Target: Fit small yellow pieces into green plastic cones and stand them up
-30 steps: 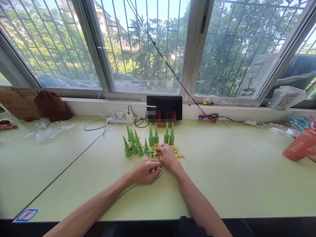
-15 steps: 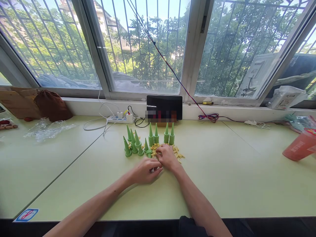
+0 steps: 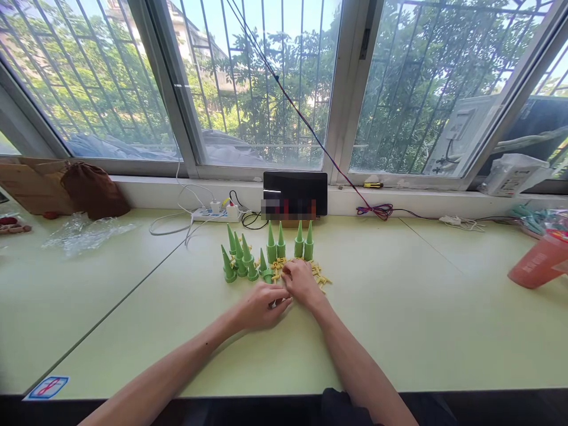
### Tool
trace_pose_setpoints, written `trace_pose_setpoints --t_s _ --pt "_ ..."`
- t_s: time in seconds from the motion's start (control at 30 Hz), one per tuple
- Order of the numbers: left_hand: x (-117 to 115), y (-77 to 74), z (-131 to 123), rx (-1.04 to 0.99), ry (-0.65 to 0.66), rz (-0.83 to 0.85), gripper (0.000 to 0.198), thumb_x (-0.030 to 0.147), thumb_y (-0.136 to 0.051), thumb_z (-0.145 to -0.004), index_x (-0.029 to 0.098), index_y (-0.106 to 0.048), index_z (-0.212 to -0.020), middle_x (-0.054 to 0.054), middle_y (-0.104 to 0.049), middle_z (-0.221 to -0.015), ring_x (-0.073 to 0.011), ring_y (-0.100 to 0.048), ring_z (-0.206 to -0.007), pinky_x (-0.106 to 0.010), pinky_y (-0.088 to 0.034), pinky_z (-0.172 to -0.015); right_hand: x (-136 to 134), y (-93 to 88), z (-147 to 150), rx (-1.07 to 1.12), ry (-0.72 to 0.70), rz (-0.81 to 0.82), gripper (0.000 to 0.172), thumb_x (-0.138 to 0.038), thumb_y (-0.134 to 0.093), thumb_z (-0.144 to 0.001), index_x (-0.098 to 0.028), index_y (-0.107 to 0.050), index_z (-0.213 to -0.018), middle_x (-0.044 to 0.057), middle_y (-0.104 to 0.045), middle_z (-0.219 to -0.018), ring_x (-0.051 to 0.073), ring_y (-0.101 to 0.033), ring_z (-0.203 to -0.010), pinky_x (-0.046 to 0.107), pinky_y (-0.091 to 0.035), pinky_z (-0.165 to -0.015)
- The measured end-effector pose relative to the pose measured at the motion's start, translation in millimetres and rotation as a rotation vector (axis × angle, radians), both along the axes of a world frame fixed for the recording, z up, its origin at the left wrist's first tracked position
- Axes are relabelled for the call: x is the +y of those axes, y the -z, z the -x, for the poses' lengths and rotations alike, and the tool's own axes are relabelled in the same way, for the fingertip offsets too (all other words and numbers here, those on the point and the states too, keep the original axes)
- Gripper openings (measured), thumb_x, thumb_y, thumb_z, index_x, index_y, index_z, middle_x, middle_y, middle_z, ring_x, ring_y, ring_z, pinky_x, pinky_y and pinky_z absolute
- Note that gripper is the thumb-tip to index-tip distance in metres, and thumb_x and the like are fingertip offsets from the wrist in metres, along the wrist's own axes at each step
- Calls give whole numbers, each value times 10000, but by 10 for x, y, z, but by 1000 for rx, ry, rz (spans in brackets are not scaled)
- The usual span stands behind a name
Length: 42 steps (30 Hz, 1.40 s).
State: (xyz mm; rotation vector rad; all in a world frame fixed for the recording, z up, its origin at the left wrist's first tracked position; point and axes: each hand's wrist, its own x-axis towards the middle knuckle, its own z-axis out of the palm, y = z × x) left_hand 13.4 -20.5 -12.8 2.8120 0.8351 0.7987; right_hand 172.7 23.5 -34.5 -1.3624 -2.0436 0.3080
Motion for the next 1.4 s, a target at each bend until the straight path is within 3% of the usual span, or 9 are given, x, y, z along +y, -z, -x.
trace_pose_setpoints --t_s 0.33,0.5,0.67,0.87,1.07,1.27,1.4 --pt "53 -40 9 -198 -270 125 296 270 -438 -935 183 -570 -684 19 -544 -591 -103 -447 -531 -239 -329 -550 -64 -154 23 354 39 -156 215 -294 -422 -945 -181 -547 -810 30 -592 -749 156 -523 -668 260 -401 -634" --pt "84 -64 31 -286 -393 198 243 323 -460 -932 186 -591 -780 25 -580 -601 -102 -471 -513 -222 -341 -548 -150 -252 63 413 -7 -175 254 -343 -428 -949 -185 -536 -781 6 -567 -694 133 -491 -608 241 -392 -596" --pt "103 -50 36 -305 -385 229 266 382 -467 -936 185 -600 -817 25 -592 -595 -107 -480 -515 -218 -346 -556 -176 -277 91 409 -50 -160 283 -351 -433 -947 -186 -543 -745 0 -563 -667 126 -484 -585 235 -390 -575" --pt "116 -43 35 -290 -380 209 293 336 -412 -962 183 -602 -801 6 -613 -649 -111 -490 -541 -223 -319 -538 -172 -267 95 399 -62 -138 303 -359 -437 -946 -181 -567 -738 13 -608 -684 127 -510 -590 238 -404 -584" --pt "114 -55 38 -351 -370 209 287 326 -375 -973 187 -614 -897 -4 -635 -709 -118 -521 -583 -225 -371 -586 -163 -262 94 401 -57 -143 313 -361 -432 -948 -185 -565 -726 4 -591 -659 124 -500 -577 237 -403 -573" --pt "136 -57 46 -372 -368 193 313 325 -358 -980 188 -610 -856 -5 -637 -723 -118 -532 -604 -223 -385 -596 -175 -256 95 415 -122 -131 212 -338 -450 -940 -194 -589 -869 8 -617 -719 131 -527 -610 237 -427 -588" --pt "131 -65 48 -369 -389 187 303 333 -368 -981 189 -616 -883 -6 -650 -733 -121 -550 -613 -224 -383 -597 -180 -253 100 416 -148 -120 223 -335 -446 -944 -193 -591 -852 16 -610 -734 136 -531 -630 239 -432 -602"
